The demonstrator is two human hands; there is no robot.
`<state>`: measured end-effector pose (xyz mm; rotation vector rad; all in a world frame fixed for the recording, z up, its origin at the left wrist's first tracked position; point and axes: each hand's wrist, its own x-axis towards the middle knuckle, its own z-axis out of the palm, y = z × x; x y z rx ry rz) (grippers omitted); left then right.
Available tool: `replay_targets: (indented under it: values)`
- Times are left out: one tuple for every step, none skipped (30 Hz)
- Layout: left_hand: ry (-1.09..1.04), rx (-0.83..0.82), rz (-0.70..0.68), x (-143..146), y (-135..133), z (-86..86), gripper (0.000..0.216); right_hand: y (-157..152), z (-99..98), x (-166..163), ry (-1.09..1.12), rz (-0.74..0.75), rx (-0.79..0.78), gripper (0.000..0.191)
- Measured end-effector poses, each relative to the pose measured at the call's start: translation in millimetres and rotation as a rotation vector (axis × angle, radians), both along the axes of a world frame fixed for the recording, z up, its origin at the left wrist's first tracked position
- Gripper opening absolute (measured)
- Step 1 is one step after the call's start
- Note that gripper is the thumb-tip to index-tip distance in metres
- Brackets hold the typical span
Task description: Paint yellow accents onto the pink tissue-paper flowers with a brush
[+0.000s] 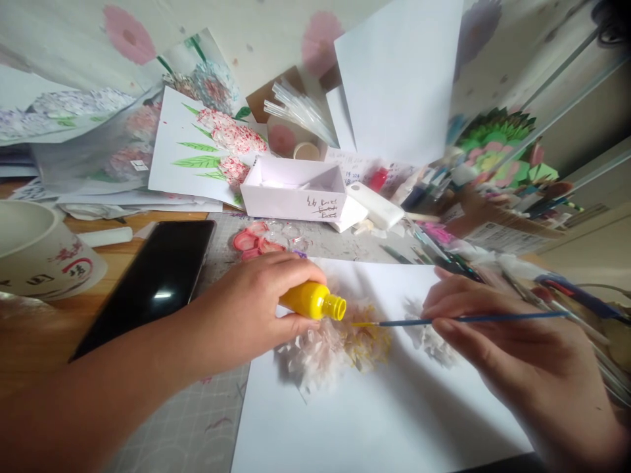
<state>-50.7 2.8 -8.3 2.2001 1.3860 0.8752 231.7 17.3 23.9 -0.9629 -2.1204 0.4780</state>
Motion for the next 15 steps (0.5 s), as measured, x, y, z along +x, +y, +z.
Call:
replay_targets:
  values:
    - [0.003,-0.003,0.001,0.0,-0.1,0.1,0.025,-0.7,-0.2,0.5,0.014,-0.005,-0.003,0.009]
    - [0.006,-0.004,0.001,0.0,-0.2,0.1,0.025,-1.2,-0.4,0.9,0.024,-0.012,-0.005,0.010]
    - [0.008,-0.005,0.000,0.0,-0.3,-0.1,0.025,-1.5,-0.6,1.0,0.030,-0.017,-0.004,0.011]
    - [0.006,-0.003,-0.001,0.0,-0.3,-0.3,0.026,-1.6,-0.8,0.7,0.031,-0.019,-0.002,0.011]
    - [0.003,-0.001,-0.001,0.0,-0.4,-0.7,0.027,-1.5,-0.9,0.2,0.027,-0.012,0.001,0.011]
    - [-0.001,0.003,-0.001,0.0,-0.4,-1.1,0.028,-1.1,-0.9,-0.5,0.017,-0.002,-0.003,0.010]
    - [-0.005,0.005,-0.001,-0.1,-0.5,-1.5,0.028,-0.6,-0.9,-1.1,0.008,0.010,-0.005,0.008]
    - [-0.011,0.009,-0.001,-0.2,-0.6,-1.9,0.029,0.1,-1.0,-1.6,-0.001,0.017,-0.010,0.007]
    - [-0.014,0.012,-0.001,-0.4,-0.7,-2.2,0.029,0.8,-1.2,-1.8,-0.005,0.019,-0.015,0.006]
    - [-0.017,0.012,-0.002,-0.6,-0.9,-2.5,0.029,1.6,-1.4,-1.6,-0.003,0.017,-0.018,0.005]
    - [-0.018,0.010,-0.003,-0.8,-1.1,-2.6,0.029,2.3,-1.8,-1.1,0.005,0.009,-0.024,0.005]
    - [-0.018,0.007,-0.006,-0.9,-1.2,-2.7,0.029,2.9,-2.2,-0.4,0.018,-0.003,-0.030,0.005]
    - [-0.016,0.003,-0.007,-0.9,-1.2,-2.6,0.029,3.4,-2.5,0.4,0.032,-0.015,-0.039,0.005]
    - [-0.014,-0.001,-0.007,-0.8,-1.2,-2.4,0.028,3.8,-2.8,1.1,0.044,-0.024,-0.049,0.006]
    - [-0.013,-0.002,-0.009,-0.7,-1.1,-2.1,0.028,4.1,-3.0,1.7,0.050,-0.033,-0.059,0.006]
